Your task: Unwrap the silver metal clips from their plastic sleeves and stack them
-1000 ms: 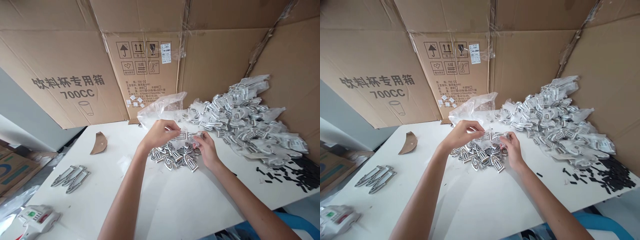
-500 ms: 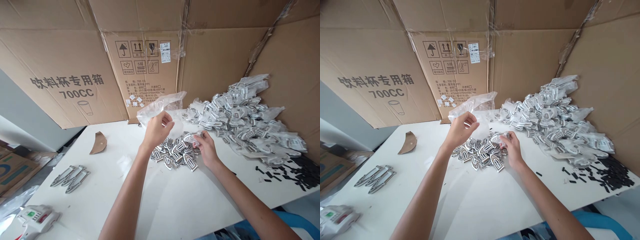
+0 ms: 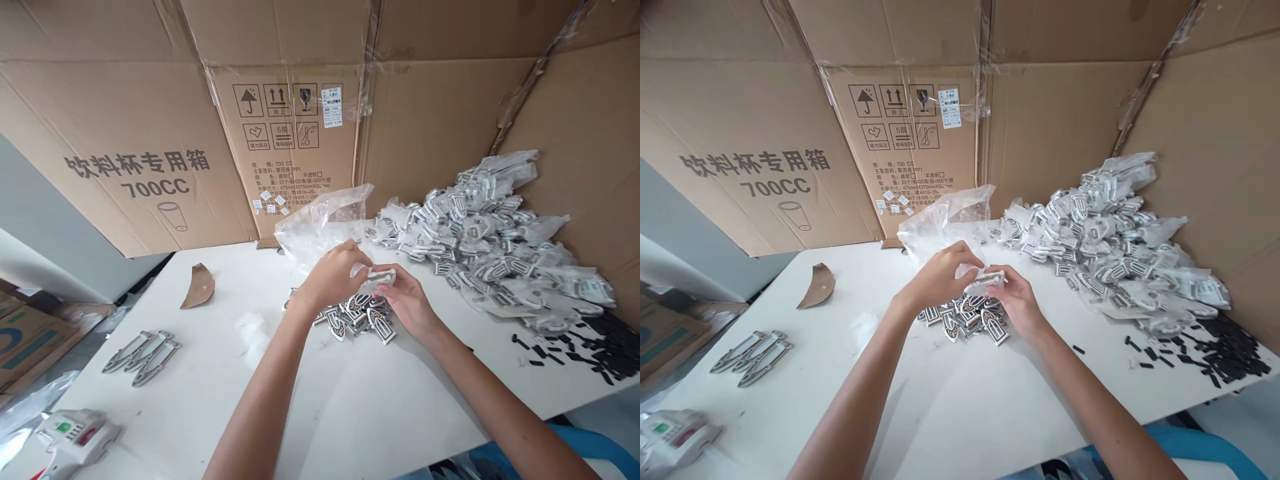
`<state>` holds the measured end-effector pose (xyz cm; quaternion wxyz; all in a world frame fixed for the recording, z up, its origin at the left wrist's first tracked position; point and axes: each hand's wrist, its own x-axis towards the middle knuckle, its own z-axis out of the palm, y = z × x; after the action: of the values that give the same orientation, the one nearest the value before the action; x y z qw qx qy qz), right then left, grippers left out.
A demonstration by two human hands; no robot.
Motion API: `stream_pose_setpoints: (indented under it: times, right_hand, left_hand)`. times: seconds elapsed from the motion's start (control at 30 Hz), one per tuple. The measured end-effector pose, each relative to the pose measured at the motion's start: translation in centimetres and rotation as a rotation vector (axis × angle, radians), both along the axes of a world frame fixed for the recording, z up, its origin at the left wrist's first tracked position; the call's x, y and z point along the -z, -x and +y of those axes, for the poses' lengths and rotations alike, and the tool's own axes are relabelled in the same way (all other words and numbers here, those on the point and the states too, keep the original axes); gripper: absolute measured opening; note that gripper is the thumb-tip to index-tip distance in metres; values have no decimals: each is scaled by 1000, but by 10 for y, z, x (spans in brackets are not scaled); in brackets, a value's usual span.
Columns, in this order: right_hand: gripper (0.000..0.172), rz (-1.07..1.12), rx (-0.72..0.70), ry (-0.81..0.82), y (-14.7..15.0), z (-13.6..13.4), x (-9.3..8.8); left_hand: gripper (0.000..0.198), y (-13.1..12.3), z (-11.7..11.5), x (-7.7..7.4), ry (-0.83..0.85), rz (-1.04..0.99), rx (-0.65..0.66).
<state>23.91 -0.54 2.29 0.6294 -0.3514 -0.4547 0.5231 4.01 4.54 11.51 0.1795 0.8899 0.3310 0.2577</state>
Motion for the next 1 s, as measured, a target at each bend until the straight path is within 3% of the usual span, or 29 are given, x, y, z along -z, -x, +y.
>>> stream_pose_setpoints:
  times: [0.17,0.33,0.47,0.6,0.7,1.0]
  right_hand:
    - [51,0,-17,-4,-3,0,2]
    - [46,46,26,-6,-3,4,7]
    - [39,65,127,22,-4,9,10]
    - [28,58,109,35,-6,9,10]
    - [28,2,71,53,-4,7,9]
    - [34,-78,16,52,2,2,7]
  left_hand:
    - [38,-1,-4,0,86,80,38]
    - [37,4,-1,0,158,82,96]
    - [27,4,2,-2,155,30,55]
    - [29,4,4,-4,77,-44,-67]
    - [25,7,7,-3,22,-114,-143]
    - [19,17,7,-9,6,-93,-179]
